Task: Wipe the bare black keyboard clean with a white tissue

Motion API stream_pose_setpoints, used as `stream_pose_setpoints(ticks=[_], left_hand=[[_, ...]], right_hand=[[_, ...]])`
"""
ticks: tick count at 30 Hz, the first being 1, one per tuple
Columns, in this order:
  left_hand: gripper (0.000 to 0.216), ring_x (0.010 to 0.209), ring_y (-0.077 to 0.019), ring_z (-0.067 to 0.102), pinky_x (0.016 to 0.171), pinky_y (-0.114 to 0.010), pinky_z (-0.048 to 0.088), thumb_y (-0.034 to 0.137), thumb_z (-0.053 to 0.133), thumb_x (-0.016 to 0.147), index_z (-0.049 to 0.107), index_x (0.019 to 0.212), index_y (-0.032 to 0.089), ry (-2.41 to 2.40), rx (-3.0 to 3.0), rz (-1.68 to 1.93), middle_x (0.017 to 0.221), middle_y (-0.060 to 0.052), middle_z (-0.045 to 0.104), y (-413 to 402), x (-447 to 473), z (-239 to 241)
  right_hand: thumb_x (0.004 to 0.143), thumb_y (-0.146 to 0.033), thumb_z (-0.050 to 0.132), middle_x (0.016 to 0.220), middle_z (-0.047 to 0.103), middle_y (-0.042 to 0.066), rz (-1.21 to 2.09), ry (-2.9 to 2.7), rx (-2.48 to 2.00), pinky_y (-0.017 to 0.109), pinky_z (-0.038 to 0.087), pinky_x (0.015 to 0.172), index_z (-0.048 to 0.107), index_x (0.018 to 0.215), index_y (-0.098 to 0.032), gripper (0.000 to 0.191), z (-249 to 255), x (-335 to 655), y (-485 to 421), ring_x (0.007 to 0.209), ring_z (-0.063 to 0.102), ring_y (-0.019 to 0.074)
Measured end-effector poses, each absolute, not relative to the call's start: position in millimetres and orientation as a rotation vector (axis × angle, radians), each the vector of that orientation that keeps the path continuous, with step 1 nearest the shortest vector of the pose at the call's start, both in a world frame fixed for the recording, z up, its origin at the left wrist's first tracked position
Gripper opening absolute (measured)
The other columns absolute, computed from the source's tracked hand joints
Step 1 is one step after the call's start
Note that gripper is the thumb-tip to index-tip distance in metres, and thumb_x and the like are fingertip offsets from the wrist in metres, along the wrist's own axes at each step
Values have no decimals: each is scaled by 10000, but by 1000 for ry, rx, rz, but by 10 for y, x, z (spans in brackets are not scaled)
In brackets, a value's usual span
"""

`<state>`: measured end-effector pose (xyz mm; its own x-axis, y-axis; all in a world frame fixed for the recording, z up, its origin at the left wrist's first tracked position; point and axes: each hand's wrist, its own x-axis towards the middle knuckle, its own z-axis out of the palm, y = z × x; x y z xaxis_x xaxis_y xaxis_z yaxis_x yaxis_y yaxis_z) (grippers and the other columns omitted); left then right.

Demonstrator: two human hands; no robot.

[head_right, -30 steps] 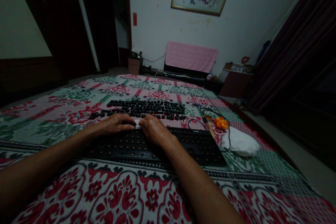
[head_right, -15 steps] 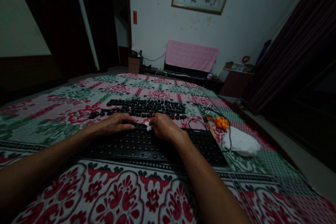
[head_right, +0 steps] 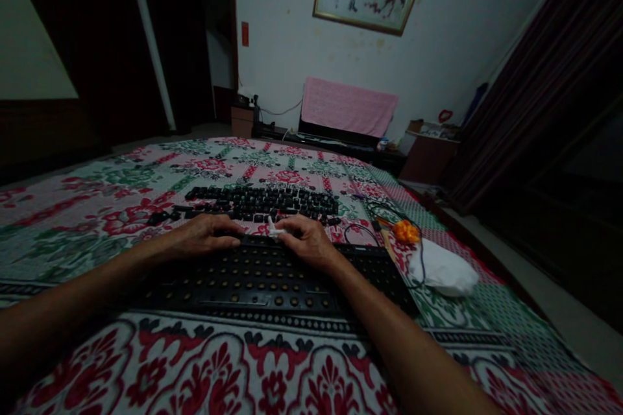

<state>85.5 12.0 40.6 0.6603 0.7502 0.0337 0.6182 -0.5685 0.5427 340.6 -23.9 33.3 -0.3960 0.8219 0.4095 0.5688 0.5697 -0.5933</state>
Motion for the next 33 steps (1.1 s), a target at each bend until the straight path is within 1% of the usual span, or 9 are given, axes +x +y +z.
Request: stream_pose_setpoints(ticks=[5,8,11,15,19,22,26,33], left_hand=[[357,864,-173,587,738,-213,413,433,480,792,653,1017,216,1031,2390,334,909,1,659,124,854,407],[367,873,-171,587,753,-215,415,431,481,793,643,1044,217,1049,2392,336,944,-4,655,122,853,404],[391,896,-177,586,777,-224,420,439,485,790,633,1068,208,1082,2380,341,990,-18,650,113,853,412],[402,917,-188,584,791,-233,423,447,491,782,639,1056,192,1106,2388,346,1013,-33,649,103,854,421],[395,894,-177,590,774,-224,429,439,490,780,640,1043,185,1091,2377,346,992,-30,655,109,851,413],[396,887,-176,594,765,-223,432,443,480,780,640,1039,190,1075,2379,330,970,-21,661,114,853,416],[405,892,-179,594,769,-227,431,455,472,777,639,1042,199,1077,2399,324,977,-13,658,111,860,436],[415,927,-189,585,796,-238,430,472,478,765,637,1046,211,1103,2397,326,1006,-21,650,119,857,420]], right_hand=[[789,-125,524,891,630,49,325,-2264,-1000,256,432,764,655,924,-169,192,350,3388,-221,838,570,134],[791,-105,509,880,615,56,220,-2427,-972,247,422,740,653,935,-161,212,418,3411,-229,806,558,133],[792,-100,504,851,598,47,187,-2542,-1056,223,405,677,660,915,-172,211,532,3448,-259,741,541,119],[783,-109,517,818,600,34,212,-2587,-1162,214,393,659,666,899,-170,198,669,3514,-293,721,536,115],[777,-141,536,785,616,21,363,-2602,-1240,213,401,636,677,853,-168,163,744,3614,-325,696,552,116],[777,-169,551,831,638,23,378,-2443,-1252,226,420,668,671,896,-182,169,753,3638,-331,741,577,127],[773,-172,566,902,650,37,275,-2278,-1179,254,430,742,664,934,-196,190,696,3549,-300,835,585,147],[764,-153,572,884,654,36,297,-2382,-1251,248,430,735,663,925,-189,188,534,3522,-257,808,592,138]])
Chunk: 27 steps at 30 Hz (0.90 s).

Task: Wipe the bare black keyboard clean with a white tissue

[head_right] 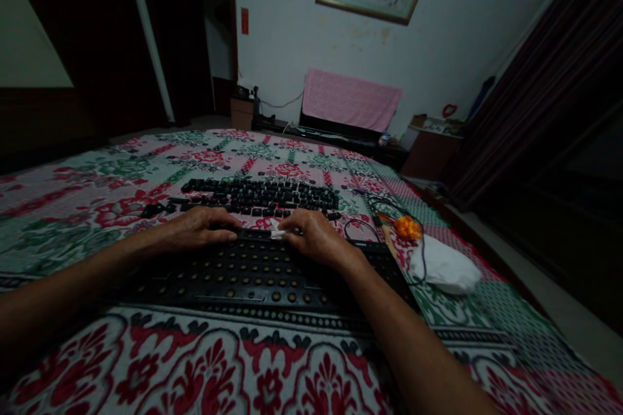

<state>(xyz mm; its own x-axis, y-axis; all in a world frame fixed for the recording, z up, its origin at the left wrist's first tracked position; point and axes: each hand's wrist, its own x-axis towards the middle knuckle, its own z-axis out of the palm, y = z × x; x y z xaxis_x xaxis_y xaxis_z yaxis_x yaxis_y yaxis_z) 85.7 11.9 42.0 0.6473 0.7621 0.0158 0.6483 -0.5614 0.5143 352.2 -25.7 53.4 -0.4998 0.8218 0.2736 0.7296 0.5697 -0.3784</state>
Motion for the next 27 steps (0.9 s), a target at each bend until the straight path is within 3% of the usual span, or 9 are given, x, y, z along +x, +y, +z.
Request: stream_pose_setpoints(ticks=[6,11,22,27], left_hand=[[422,906,-185,595,780,-235,439,476,471,772,639,1046,202,1112,2396,330,995,-24,654,109,857,426],[437,934,-185,591,801,-231,439,496,470,768,635,1052,207,1090,2398,328,1023,-20,653,134,844,401],[445,935,-185,588,808,-244,444,533,478,755,639,1052,243,1117,2381,334,1026,-10,652,156,832,378],[442,945,-191,589,821,-254,439,511,485,756,636,1061,228,1149,2352,334,1043,-21,649,139,838,391]], right_hand=[[765,-196,567,811,642,28,433,-2449,-1267,231,426,669,670,867,-169,147,638,3687,-301,726,580,128],[791,-307,560,901,657,47,655,-2106,-1294,250,452,708,650,926,-147,228,588,3743,-267,807,598,148],[731,-180,595,841,647,36,357,-2388,-1299,238,418,707,690,850,-177,152,591,3668,-286,765,577,134],[748,-295,578,811,646,29,765,-2194,-1341,228,409,623,666,871,-141,215,675,3778,-275,705,569,132]])
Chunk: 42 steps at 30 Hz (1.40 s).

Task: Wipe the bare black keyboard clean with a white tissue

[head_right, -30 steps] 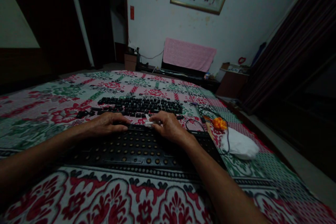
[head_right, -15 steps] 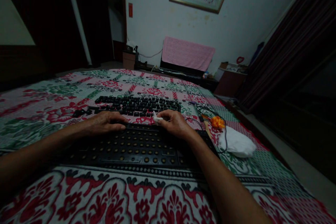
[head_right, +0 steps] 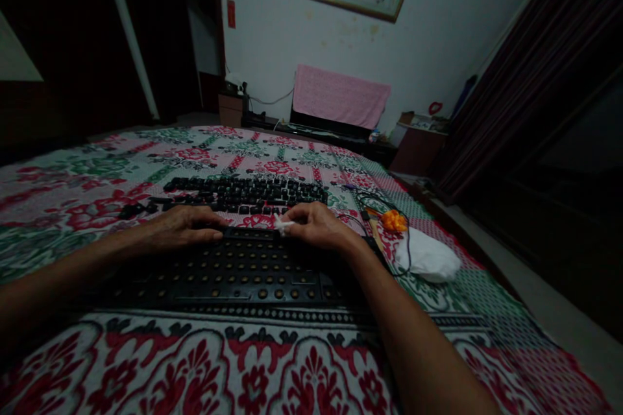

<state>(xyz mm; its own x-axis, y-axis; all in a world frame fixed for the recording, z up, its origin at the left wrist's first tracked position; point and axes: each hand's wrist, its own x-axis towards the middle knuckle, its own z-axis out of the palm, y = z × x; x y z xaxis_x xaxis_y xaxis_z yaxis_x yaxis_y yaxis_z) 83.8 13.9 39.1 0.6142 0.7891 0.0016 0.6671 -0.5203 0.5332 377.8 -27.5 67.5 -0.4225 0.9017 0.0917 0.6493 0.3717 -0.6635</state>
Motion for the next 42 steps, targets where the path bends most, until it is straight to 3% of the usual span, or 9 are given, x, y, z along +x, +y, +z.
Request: stream_pose_setpoints(ticks=[5,12,20,28,35,42], left_hand=[[473,951,-192,590,818,-245,439,540,477,747,631,1071,232,1142,2338,333,1048,-12,650,160,825,359],[470,961,-205,582,825,-269,439,535,480,746,628,1074,233,1144,2318,316,1041,-21,651,144,839,386],[458,960,-204,577,844,-277,431,522,482,752,632,1070,229,1129,2347,330,1055,-27,645,132,837,396],[446,951,-192,584,822,-257,441,527,470,762,631,1058,236,1124,2364,316,1040,-18,648,144,831,394],[468,966,-202,580,842,-268,440,537,486,744,630,1069,233,1139,2310,326,1061,-25,643,134,836,397],[475,983,-209,575,856,-270,434,538,492,732,636,1063,229,1170,2312,335,1067,-25,644,143,839,381]], right_hand=[[745,-289,579,825,638,26,768,-2116,-1374,224,407,635,650,875,-133,215,645,3797,-268,717,555,126],[759,-204,584,848,616,36,329,-2289,-1319,225,394,672,670,930,-180,193,557,3660,-298,748,548,122],[818,-170,518,831,559,55,57,-2622,-1315,223,351,647,671,940,-191,196,665,3605,-385,726,510,129],[766,-67,450,837,558,79,67,-2739,-1452,238,363,637,677,917,-187,298,804,3538,-432,712,520,149],[751,-124,518,927,618,73,106,-2410,-1531,257,393,738,641,949,-155,235,763,3825,-314,830,545,166],[766,-164,556,907,614,46,198,-2418,-1389,253,389,729,623,958,-180,203,660,3758,-284,806,545,143]])
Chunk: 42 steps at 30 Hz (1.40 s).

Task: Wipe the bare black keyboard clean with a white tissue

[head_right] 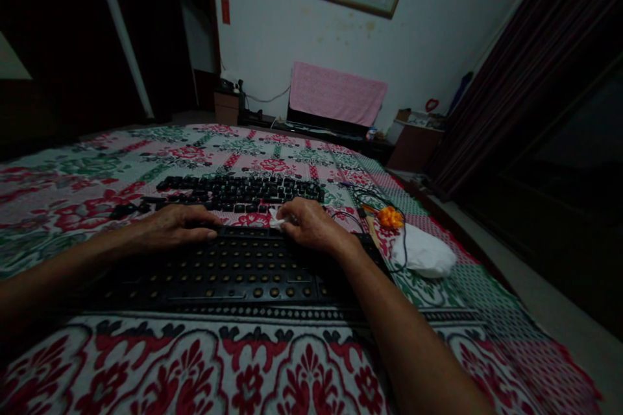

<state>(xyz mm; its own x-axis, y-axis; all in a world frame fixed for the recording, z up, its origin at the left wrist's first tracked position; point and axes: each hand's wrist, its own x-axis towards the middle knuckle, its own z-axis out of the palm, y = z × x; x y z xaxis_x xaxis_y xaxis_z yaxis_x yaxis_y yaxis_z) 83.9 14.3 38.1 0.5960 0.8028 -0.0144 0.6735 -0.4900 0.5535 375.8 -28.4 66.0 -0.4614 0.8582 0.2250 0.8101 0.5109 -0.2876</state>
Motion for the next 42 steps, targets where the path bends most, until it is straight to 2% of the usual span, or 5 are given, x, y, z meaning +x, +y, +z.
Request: stream_pose_setpoints(ticks=[9,14,26,32,42], left_hand=[[457,949,-207,583,834,-281,441,530,485,747,638,1055,230,1142,2320,346,1034,-31,647,122,834,389],[479,968,-211,577,846,-281,436,543,489,733,632,1074,239,1137,2300,344,1048,-25,646,161,824,364],[475,955,-198,589,825,-252,441,539,478,752,629,1072,221,1130,2329,336,1054,-25,646,156,828,363],[476,957,-196,589,826,-254,443,541,480,752,628,1077,227,1127,2331,348,1056,-24,645,170,813,339],[495,943,-207,593,813,-267,454,554,468,743,632,1066,217,1156,2336,317,1030,-30,656,127,847,395]], right_hand=[[691,-114,536,804,600,46,125,-2586,-1393,226,371,633,680,897,-173,258,716,3639,-376,701,528,139],[699,-187,529,748,614,21,197,-2355,-1541,214,345,550,671,830,-164,194,772,3838,-305,632,516,124],[728,-104,504,874,531,44,216,-2515,-1330,251,394,761,650,907,-171,240,707,3807,-329,816,502,140],[798,-147,476,882,554,58,273,-2637,-1326,259,405,738,659,909,-163,215,776,3776,-361,794,520,147],[795,-147,502,827,639,59,178,-2670,-1449,211,375,662,676,866,-154,187,748,3678,-327,735,553,133]])
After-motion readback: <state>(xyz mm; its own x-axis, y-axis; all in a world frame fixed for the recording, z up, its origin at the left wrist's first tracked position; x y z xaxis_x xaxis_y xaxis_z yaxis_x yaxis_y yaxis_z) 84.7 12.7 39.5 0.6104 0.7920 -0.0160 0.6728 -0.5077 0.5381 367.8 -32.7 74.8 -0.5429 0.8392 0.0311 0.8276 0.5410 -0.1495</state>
